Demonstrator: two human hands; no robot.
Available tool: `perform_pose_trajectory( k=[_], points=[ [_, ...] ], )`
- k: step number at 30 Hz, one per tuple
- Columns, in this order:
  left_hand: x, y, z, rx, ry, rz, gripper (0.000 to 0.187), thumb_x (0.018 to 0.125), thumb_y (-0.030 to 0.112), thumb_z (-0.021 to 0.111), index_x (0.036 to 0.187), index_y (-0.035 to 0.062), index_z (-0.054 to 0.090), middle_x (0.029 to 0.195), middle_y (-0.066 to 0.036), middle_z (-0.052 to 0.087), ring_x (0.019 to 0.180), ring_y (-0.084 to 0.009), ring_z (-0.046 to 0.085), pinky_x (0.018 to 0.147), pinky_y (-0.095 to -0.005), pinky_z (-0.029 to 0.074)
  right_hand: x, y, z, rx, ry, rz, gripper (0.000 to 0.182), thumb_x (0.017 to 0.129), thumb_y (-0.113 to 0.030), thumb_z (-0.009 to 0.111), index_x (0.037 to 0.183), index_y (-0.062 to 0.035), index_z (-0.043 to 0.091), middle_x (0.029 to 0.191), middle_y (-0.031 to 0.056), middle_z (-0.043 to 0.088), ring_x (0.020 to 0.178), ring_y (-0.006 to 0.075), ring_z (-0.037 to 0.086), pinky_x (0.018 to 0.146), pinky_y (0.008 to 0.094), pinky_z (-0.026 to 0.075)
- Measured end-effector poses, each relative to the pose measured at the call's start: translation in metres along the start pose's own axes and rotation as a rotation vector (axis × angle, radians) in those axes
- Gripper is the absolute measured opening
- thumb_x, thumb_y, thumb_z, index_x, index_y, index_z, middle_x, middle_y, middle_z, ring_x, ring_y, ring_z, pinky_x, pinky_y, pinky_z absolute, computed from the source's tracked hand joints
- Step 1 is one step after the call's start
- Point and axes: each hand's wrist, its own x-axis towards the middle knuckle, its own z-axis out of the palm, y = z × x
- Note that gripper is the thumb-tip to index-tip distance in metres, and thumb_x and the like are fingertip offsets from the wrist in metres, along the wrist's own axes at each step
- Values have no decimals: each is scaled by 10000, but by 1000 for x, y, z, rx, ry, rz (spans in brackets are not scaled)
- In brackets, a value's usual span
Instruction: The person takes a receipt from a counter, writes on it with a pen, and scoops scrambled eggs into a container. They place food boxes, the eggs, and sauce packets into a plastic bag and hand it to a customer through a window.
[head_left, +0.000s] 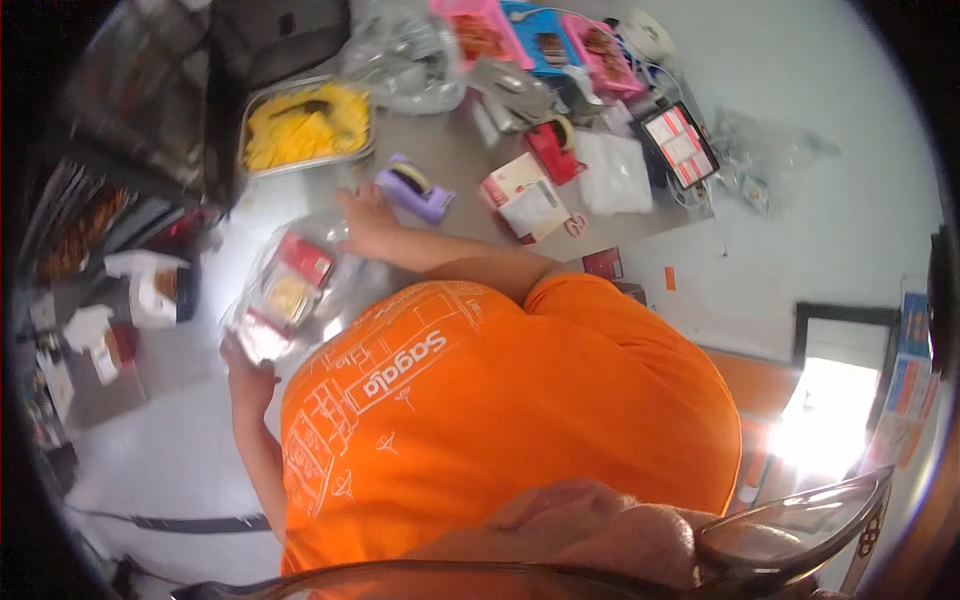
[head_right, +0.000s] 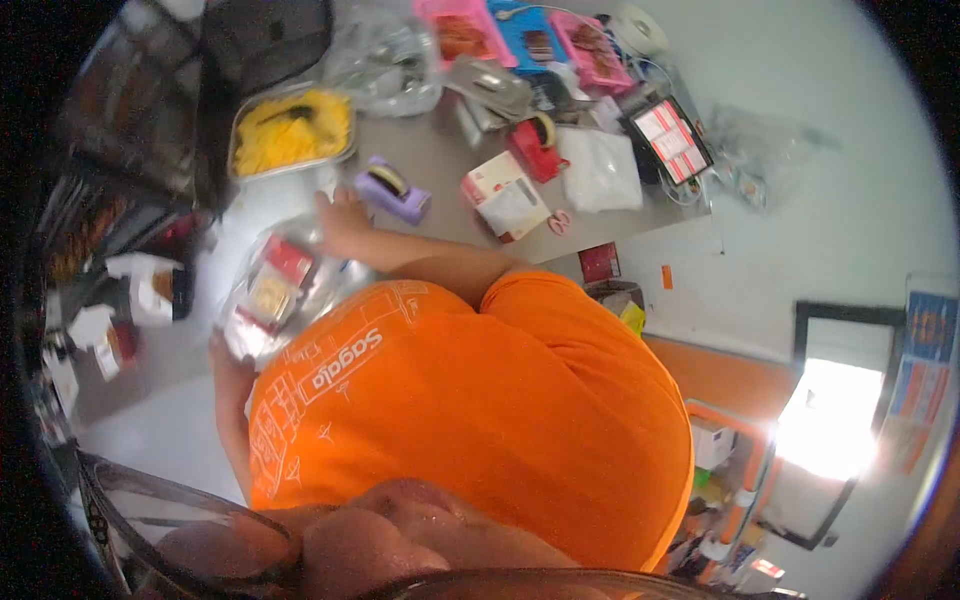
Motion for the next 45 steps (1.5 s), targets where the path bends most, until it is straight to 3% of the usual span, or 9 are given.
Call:
perform_pose_trajectory(
  k=[4, 6, 10, 12, 14, 20, 35, 41, 45],
  points=[
    [-2, 39, -24, 185, 226, -254, 641, 831, 93, 585, 1418, -9, 347, 1389, -272, 421, 1275, -436, 407, 1049, -439, 393, 7, 68, -45, 798, -554, -193, 280, 848, -240, 679, 1043, -39, 663, 930, 93, 693, 897, 200, 651, 827, 343, 510],
    [-1, 33, -39, 371, 336, -259, 495, 852, 107, 564, 1329, -8, 493, 1298, -248, 532, 1223, -411, 478, 995, -446, 432, 9, 125, -94, 960, -257, -405, 207, 885, -170, 627, 1043, -43, 669, 925, 79, 696, 853, 142, 633, 795, 303, 506],
    [-15, 95, -70, 393, 481, -284, 284, 871, 126, 539, 1109, 17, 651, 1112, -208, 646, 1067, -361, 599, 905, -435, 470, 32, 321, -208, 642, 666, 280, 158, 850, -101, 606, 971, -29, 677, 862, 107, 695, 801, 216, 652, 739, 378, 517],
    [-18, 86, -60, 287, 547, -279, 249, 869, 124, 537, 1057, 30, 671, 1076, -201, 659, 1012, -346, 628, 876, -427, 482, 47, 467, -223, 160, 579, 531, 187, 798, -171, 613, 866, -22, 705, 935, 206, 691, 863, 346, 670, 763, 432, 523],
    [-16, 102, -52, 331, 543, -310, 260, 865, 121, 534, 1067, 31, 669, 1077, -205, 658, 1012, -346, 628, 866, -418, 487, 73, 566, -225, -302, 252, 527, 280, 788, -254, 622, 979, -78, 728, 979, 198, 693, 932, 323, 674, 819, 436, 518],
    [-22, 101, -36, 436, 533, -286, 285, 871, 133, 515, 1088, 35, 672, 1087, -188, 663, 1019, -342, 627, 885, -412, 483, 119, 597, -218, -267, -288, 533, 408, 807, -286, 615, 1142, -58, 659, 1170, 202, 645, 1068, 353, 634, 949, 476, 463],
    [-34, 89, -36, 377, 560, -359, 316, 894, 163, 499, 1130, 35, 664, 1113, -181, 667, 1058, -326, 623, 902, -396, 481, 73, 620, -268, -163, 245, 292, 224, 823, -313, 644, 934, -148, 747, 957, 143, 693, 917, 323, 661, 806, 453, 505],
    [-37, 93, -42, 335, 506, -355, 313, 920, 185, 519, 1169, 44, 643, 1153, -161, 656, 1074, -313, 617, 884, -380, 492, 84, 606, -259, -401, -124, 456, 188, 788, -295, 661, 902, -182, 758, 1029, 128, 691, 933, 302, 665, 822, 440, 500],
    [-43, 72, -40, 255, 533, -268, 282, 925, 160, 511, 1150, 64, 653, 1122, -168, 651, 1057, -347, 606, 903, -404, 469, 86, 598, -255, -253, 216, 451, 210, 770, -300, 626, 871, -166, 753, 939, 155, 704, 879, 335, 679, 828, 449, 518]
  ],
)
